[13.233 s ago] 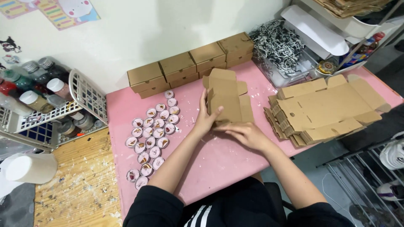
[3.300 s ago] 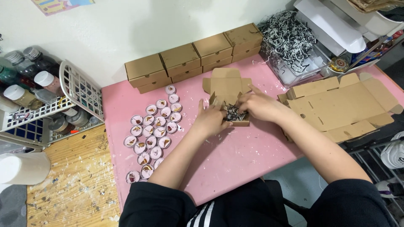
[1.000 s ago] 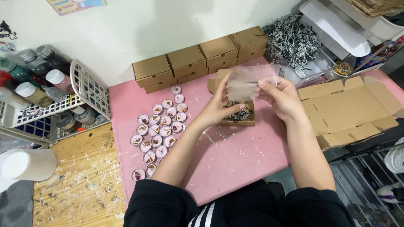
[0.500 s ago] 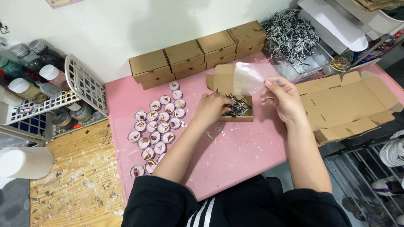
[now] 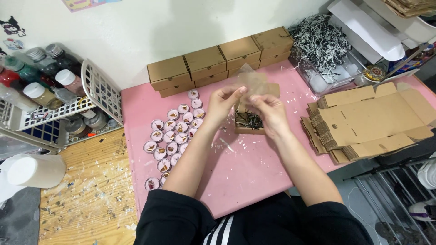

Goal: The person is packaging small pink candles into small cardboard boxes, using paper shreds as filler.

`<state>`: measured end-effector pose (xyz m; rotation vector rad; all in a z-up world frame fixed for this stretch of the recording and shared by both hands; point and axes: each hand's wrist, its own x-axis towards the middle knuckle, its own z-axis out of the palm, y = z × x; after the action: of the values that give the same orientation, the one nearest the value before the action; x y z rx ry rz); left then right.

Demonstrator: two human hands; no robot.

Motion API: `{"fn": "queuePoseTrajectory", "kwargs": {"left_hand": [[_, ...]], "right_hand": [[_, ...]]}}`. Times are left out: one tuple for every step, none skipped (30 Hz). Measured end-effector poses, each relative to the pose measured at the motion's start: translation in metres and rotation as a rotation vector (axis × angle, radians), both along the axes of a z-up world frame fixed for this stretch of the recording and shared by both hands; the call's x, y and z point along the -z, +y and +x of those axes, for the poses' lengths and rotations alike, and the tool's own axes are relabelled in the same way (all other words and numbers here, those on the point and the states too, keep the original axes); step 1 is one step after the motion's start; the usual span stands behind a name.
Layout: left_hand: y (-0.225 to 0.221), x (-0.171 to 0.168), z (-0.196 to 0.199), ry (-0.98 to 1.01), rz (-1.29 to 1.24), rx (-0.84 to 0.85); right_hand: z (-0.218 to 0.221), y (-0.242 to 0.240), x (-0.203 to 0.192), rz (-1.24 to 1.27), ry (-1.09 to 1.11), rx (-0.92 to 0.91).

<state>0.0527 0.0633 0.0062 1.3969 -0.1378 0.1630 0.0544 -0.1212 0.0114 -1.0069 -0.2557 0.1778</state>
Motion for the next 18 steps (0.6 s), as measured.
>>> {"fn": "queuePoseTrajectory", "kwargs": {"left_hand": [[0.005,-0.01,-0.004,-0.001,0.001,-0.002],[0.011,-0.019,-0.008,-0.003,0.083,-0.018],[0.017,-0.029,-0.012,-0.004,0.165,-0.034],[0.023,-0.037,-0.015,-0.005,0.166,-0.038],[0.03,-0.044,-0.018,-0.074,0.298,-0.069],[0.035,-0.05,-0.022,-0.141,0.429,-0.097],[0.037,-0.052,-0.024,-0.139,0.43,-0.099],[0.038,-0.055,-0.025,-0.042,0.557,-0.073],[0.038,-0.057,-0.027,0.056,0.685,-0.045],[0.035,-0.063,-0.03,0.055,0.683,-0.046],[0.032,-0.069,-0.033,0.0,0.724,-0.035],[0.029,-0.074,-0.037,-0.053,0.765,-0.023],[0.027,-0.078,-0.041,-0.051,0.764,-0.025],[0.025,-0.082,-0.045,-0.072,0.827,-0.023],[0.022,-0.086,-0.049,-0.093,0.891,-0.02],[0.022,-0.089,-0.051,-0.089,0.891,-0.023],[0.022,-0.092,-0.052,-0.079,0.94,-0.006],[0.021,-0.095,-0.054,-0.07,0.989,0.016]], "right_hand": [[0.001,0.0,0.01,0.001,-0.001,-0.002],[0.003,0.0,0.021,-0.009,-0.043,-0.033],[0.005,0.001,0.031,-0.018,-0.085,-0.064],[0.003,0.0,0.024,-0.016,-0.086,-0.068],[0.001,-0.001,0.018,-0.027,-0.152,-0.079],[-0.003,-0.003,0.013,-0.038,-0.217,-0.087],[-0.007,-0.004,0.006,-0.037,-0.216,-0.089],[-0.011,-0.007,-0.001,-0.054,-0.282,-0.074],[-0.015,-0.009,-0.008,-0.071,-0.348,-0.058],[-0.014,-0.011,-0.009,-0.072,-0.349,-0.059],[-0.014,-0.012,-0.01,-0.14,-0.48,-0.01],[-0.015,-0.014,-0.01,-0.208,-0.608,0.039],[-0.017,-0.016,-0.011,-0.208,-0.607,0.036],[-0.019,-0.018,-0.012,-0.352,-0.764,0.13],[-0.021,-0.02,-0.014,-0.495,-0.918,0.225],[-0.022,-0.02,-0.016,-0.493,-0.917,0.221],[-0.024,-0.02,-0.018,-0.557,-0.955,0.269],[-0.026,-0.021,-0.021,-0.622,-0.99,0.321]]}}
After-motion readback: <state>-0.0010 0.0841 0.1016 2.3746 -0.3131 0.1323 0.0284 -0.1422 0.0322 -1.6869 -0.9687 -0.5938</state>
